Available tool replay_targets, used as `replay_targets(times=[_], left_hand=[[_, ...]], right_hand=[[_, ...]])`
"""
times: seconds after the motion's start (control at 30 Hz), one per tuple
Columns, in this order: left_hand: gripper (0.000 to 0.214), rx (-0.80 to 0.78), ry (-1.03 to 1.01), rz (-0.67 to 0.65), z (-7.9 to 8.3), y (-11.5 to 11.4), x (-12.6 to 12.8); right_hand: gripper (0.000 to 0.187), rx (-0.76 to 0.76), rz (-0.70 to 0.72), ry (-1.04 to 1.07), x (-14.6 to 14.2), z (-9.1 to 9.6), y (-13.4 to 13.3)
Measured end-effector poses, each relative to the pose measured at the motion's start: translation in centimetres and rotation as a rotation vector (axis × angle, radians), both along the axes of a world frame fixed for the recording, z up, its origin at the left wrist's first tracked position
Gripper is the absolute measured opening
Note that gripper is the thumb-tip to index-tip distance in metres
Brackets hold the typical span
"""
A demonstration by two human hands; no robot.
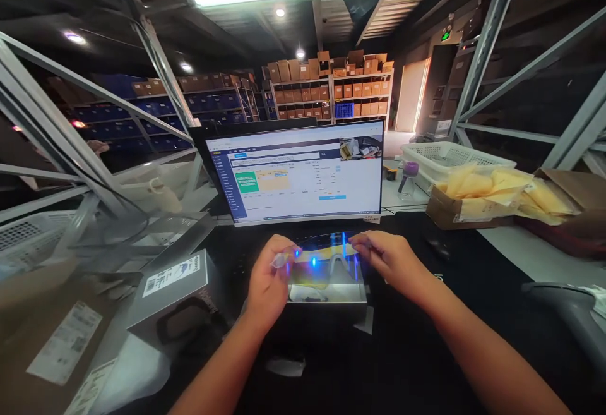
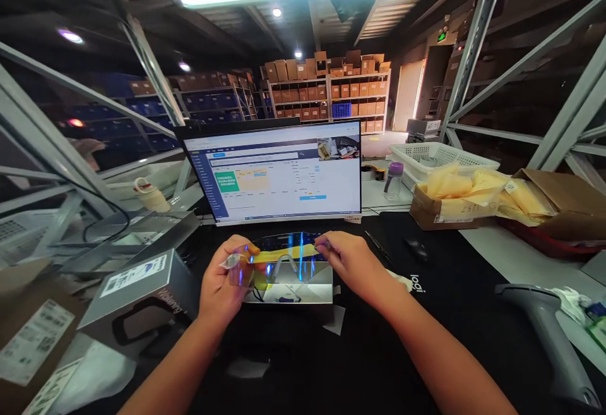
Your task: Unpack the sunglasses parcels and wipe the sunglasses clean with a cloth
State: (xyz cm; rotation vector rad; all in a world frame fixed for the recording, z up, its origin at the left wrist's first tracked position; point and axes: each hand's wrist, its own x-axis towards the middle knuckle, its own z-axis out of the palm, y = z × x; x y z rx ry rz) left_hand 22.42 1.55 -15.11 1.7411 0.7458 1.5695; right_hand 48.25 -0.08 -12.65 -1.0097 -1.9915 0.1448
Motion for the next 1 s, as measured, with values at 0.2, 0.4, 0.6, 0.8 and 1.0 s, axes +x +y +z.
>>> replay_targets(times=[0.2,0.4,0.6,0.8,1.0], left_hand=[[0.033,-0.242,-0.055,0.115,-0.2,1.8,-0.4],[0.033,-0.305,0.102,0.153,-1.1,3.9,-0.5],[0.036,-0.294,0.271,0.175,0.4,2.1,-0.3],[0.011,0.206,0.926,-0.228,2.6,-3.4,3.8],[0.017,0.613,1.591,-0.386,0.2,-3.1,12.2]], right_hand=[[0.019,0.031,-0.04,0.112,-1.1,-0.6,-0.1],[0.014,-0.296,0.085,0.457,-1.9,-0.2,-1.2],[0.036,-0.514,0.196,0.869,2.1,1.4,0.3],[0.035,-0.232,-0.02,0.965,6.8,3.1,0.4],[0.037,-0.217,-0.005,0.912,6.5,3.0,0.5]])
